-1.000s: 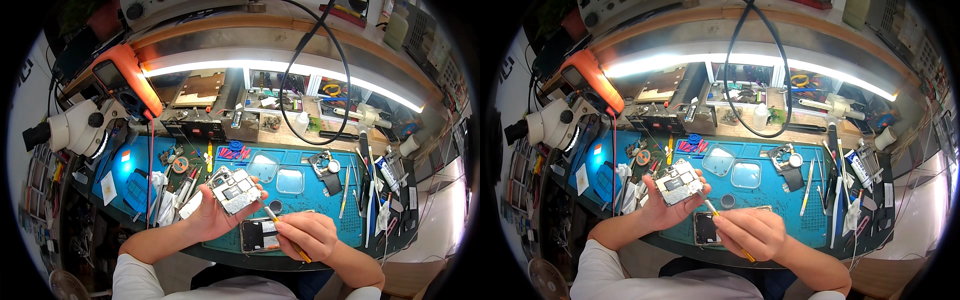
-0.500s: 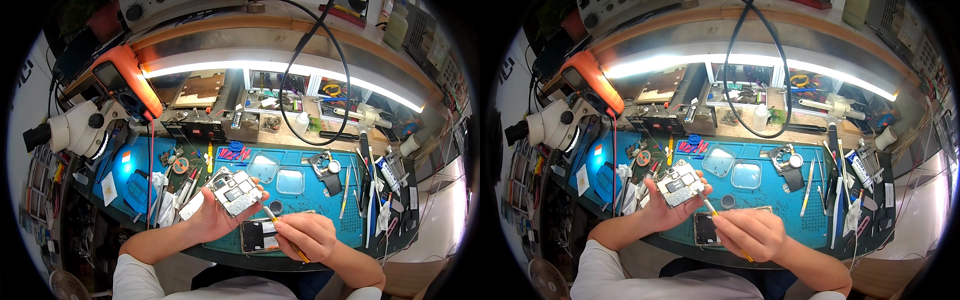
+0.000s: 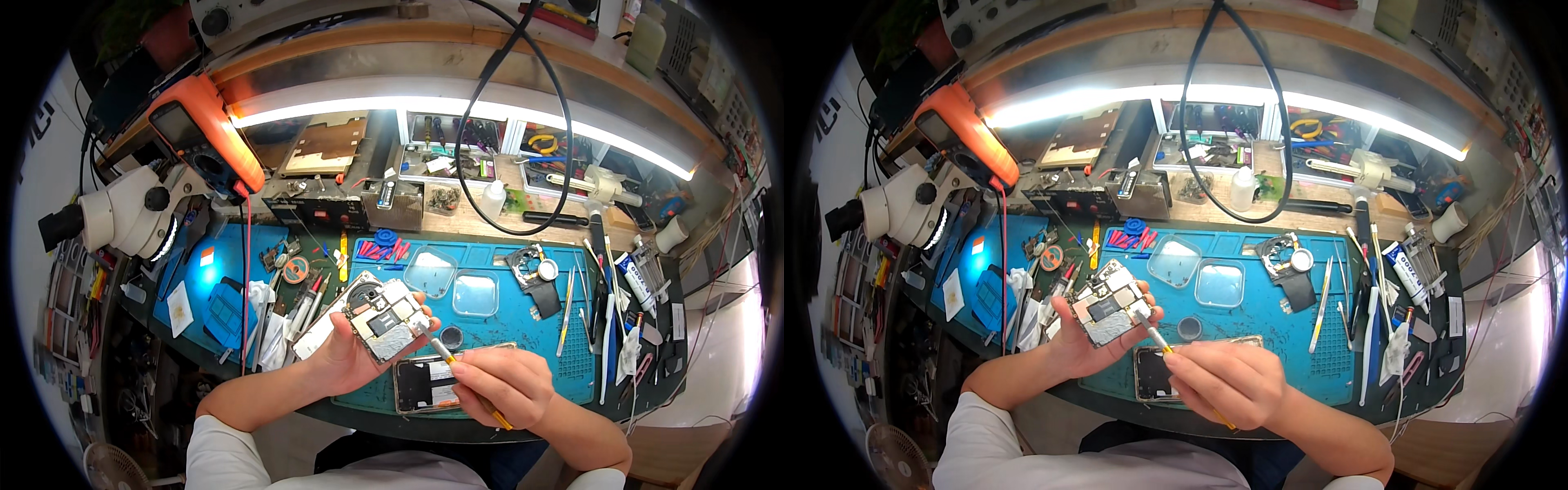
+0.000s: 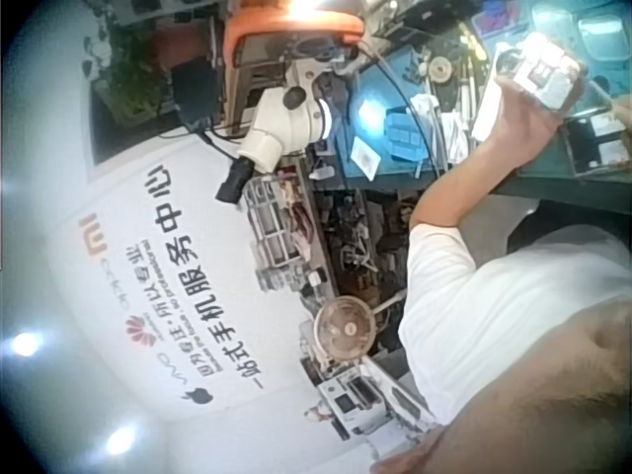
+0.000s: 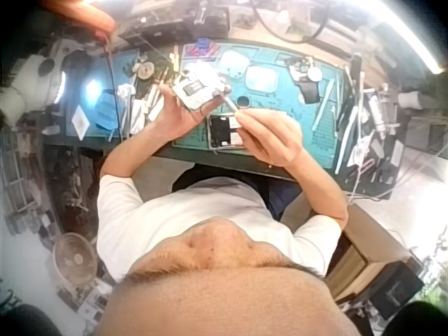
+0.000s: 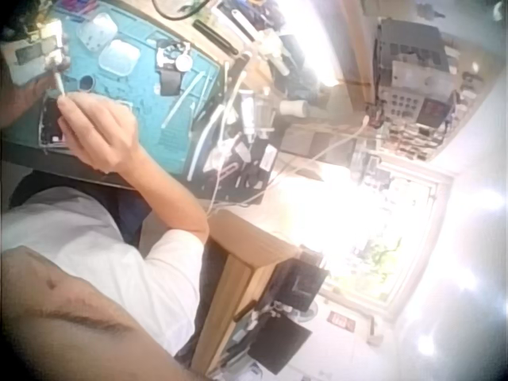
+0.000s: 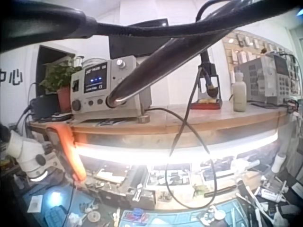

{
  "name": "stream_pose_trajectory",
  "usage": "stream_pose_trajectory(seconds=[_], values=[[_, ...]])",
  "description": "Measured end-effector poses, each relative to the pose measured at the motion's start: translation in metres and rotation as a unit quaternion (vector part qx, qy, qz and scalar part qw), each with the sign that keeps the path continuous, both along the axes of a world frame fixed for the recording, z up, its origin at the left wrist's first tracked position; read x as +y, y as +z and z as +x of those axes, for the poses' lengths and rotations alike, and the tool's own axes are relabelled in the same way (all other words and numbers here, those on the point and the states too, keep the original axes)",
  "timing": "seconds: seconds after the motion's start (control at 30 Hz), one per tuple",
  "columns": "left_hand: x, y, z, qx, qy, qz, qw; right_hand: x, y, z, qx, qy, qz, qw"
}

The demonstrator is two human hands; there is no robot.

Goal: The person holds a small electronic circuit board and uses a brush to apply a substance to its surface. They repeatedly dip the brush into a small container and continue applying the substance to different areas of the board.

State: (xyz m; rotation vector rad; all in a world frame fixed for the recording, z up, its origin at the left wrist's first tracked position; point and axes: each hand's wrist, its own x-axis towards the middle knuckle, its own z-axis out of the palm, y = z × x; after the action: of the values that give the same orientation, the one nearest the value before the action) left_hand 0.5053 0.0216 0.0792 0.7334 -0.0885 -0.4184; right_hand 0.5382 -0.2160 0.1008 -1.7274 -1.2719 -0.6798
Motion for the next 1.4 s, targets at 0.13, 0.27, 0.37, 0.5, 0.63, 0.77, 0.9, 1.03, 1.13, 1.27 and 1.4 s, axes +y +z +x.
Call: stream_pose_trajectory(seconds=[0.13, 0.27, 0.37, 0.5, 0.63, 0.77, 0.9, 1.03, 1.13, 1.27, 1.4], values=[[-0.0007, 0.0007, -0.0002, -0.01, -0.001, 0.008, 1.0, -0.0001, 0.0008, 0.0005, 0.008, 0.007, -0.006, 1.0], [-0.0009, -0.0015, 0.0003, -0.029, -0.002, 0.007, 1.0, 0.0015, 0.0008, 0.0016, 0.003, 0.018, -0.002, 1.0], [-0.0013, -0.0007, 0.0005, -0.036, 0.001, 0.012, 0.999, 0.0017, 0.0008, 0.0011, -0.005, 0.02, -0.003, 1.0], [-0.0017, 0.0047, 0.0015, -0.001, 0.013, 0.024, 1.0, 0.0011, 0.0016, 0.0012, -0.011, 0.018, -0.009, 1.0], [0.0006, 0.0012, 0.0013, -0.016, 0.001, 0.012, 1.0, -0.0013, -0.0021, 0.0017, -0.017, 0.002, -0.006, 1.0], [0.0008, 0.0024, 0.0003, -0.013, -0.004, 0.013, 1.0, -0.0011, -0.0017, 0.0026, -0.014, 0.001, -0.002, 1.0], [0.0005, 0.0029, -0.0006, -0.008, -0.01, 0.009, 1.0, -0.0003, -0.0014, 0.003, -0.015, 0.004, -0.008, 1.0], [0.0004, 0.002, -0.0002, -0.009, -0.01, 0.0, 1.0, -0.001, -0.0018, 0.003, -0.011, 0.002, -0.007, 1.0], [0.0006, 0.0018, 0.0002, -0.008, -0.006, -0.007, 1.0, -0.0009, -0.0022, 0.0031, -0.013, 0.001, -0.005, 1.0], [0.0014, -0.0015, 0.0006, -0.006, 0.0, -0.019, 1.0, -0.0011, -0.0009, 0.0027, -0.013, 0.0, -0.006, 1.0], [0.002, -0.0025, 0.0007, -0.009, 0.005, -0.018, 1.0, -0.0019, -0.0002, 0.0024, -0.01, 0.002, -0.005, 1.0]])
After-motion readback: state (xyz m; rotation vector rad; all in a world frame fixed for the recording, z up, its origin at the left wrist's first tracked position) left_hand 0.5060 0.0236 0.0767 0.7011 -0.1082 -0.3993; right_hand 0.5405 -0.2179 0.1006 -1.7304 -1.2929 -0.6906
